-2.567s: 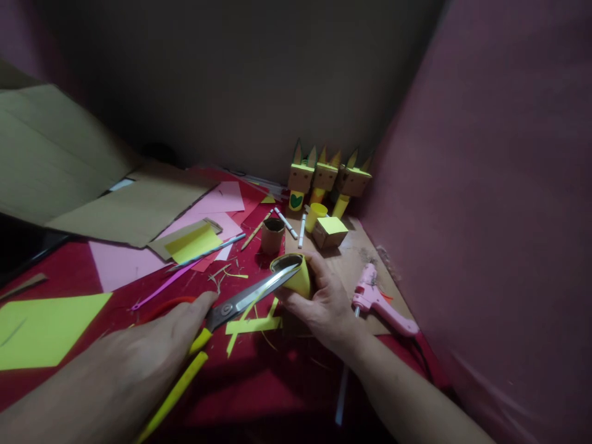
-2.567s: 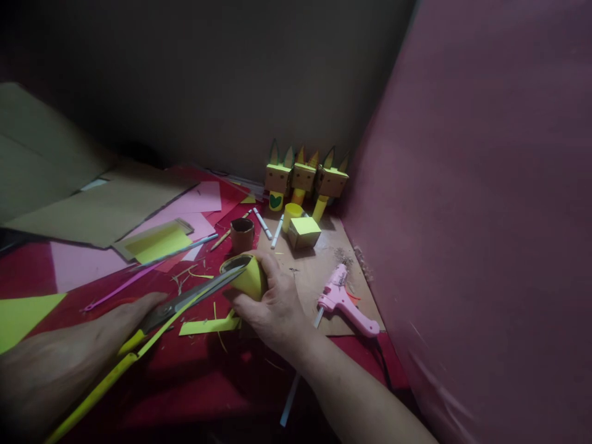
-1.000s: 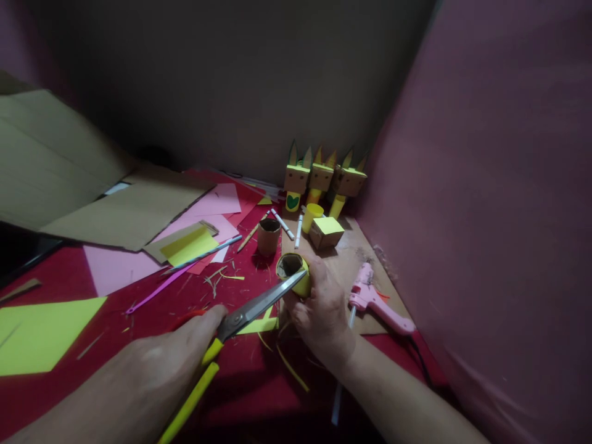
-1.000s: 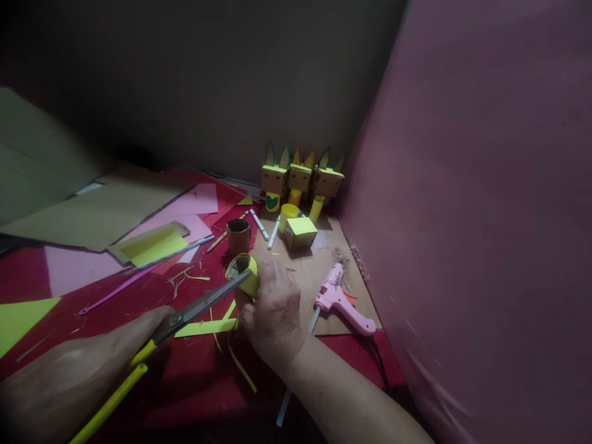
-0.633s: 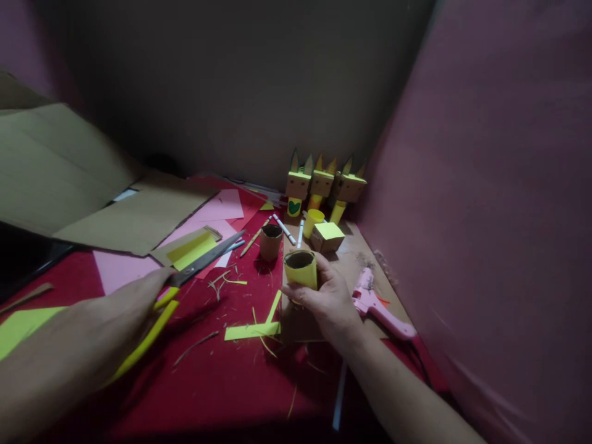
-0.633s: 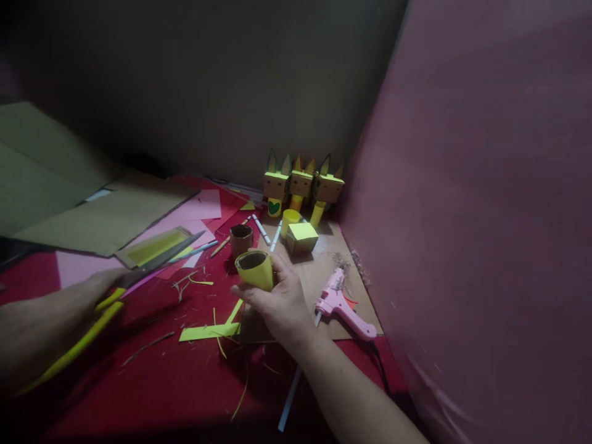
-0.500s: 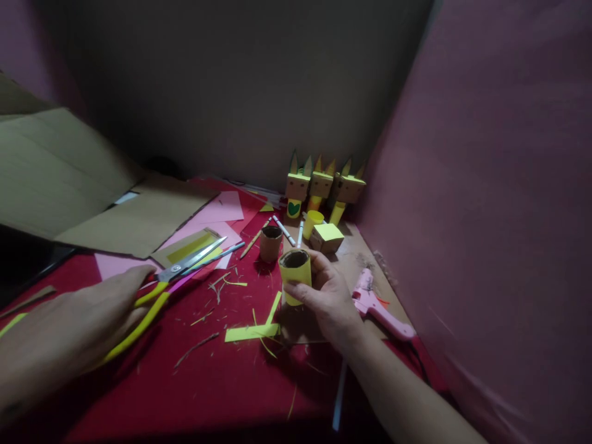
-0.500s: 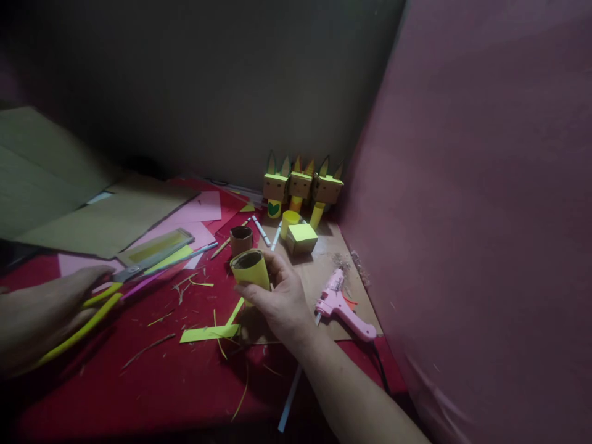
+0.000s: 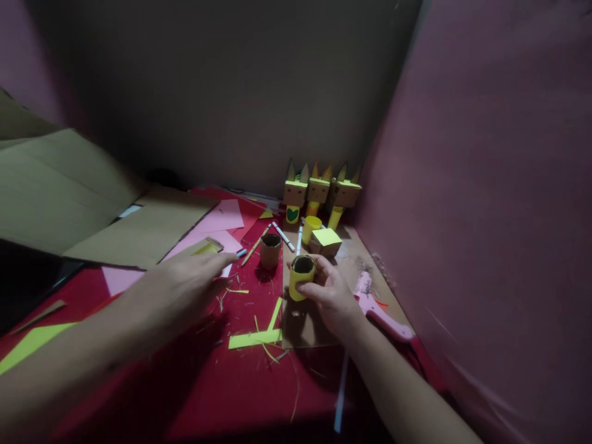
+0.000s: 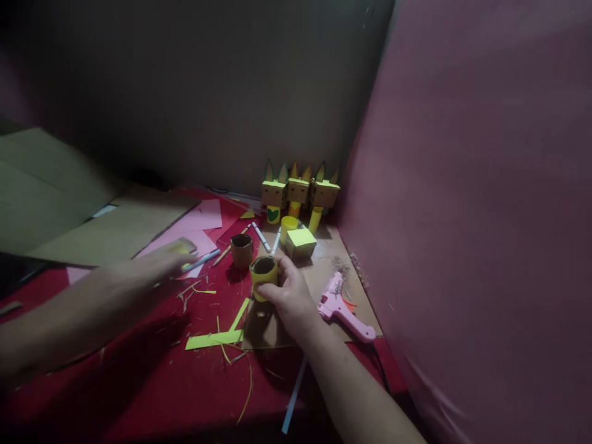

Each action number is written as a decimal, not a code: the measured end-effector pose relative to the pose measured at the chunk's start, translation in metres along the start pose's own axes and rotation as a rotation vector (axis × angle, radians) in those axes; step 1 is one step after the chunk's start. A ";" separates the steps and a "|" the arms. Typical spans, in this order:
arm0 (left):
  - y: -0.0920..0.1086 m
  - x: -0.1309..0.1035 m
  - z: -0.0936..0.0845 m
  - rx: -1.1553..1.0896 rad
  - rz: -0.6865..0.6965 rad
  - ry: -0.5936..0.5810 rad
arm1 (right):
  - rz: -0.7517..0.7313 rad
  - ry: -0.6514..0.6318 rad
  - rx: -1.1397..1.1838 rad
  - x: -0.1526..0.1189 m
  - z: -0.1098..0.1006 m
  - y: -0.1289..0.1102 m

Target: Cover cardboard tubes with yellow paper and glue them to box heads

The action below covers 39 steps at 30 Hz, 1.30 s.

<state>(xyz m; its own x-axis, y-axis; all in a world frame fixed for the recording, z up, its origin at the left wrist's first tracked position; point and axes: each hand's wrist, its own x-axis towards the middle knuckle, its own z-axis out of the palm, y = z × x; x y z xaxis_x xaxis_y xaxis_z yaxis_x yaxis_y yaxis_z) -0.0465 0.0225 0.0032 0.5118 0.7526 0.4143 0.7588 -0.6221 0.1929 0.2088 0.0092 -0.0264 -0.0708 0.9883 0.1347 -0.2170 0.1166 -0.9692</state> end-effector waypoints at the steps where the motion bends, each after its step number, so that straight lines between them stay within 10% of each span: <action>1: 0.010 0.012 0.001 0.017 0.041 -0.028 | 0.022 0.010 -0.009 0.001 -0.002 0.001; 7: 0.045 0.064 0.021 -0.218 -0.030 -0.317 | 0.065 0.005 -0.144 0.004 -0.008 0.006; 16: 0.050 0.074 0.045 -0.725 0.036 -0.378 | -0.119 0.034 -0.437 0.005 -0.003 0.014; 39: 0.048 0.064 0.078 -0.919 -0.029 -0.188 | -0.091 -0.104 -0.517 0.004 -0.011 0.015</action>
<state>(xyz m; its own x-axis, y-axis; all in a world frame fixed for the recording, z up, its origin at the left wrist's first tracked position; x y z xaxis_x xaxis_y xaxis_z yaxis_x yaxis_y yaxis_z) 0.0541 0.0577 -0.0302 0.6151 0.7433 0.2630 0.1980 -0.4685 0.8610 0.2160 0.0159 -0.0427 -0.1759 0.9601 0.2173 0.2793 0.2604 -0.9242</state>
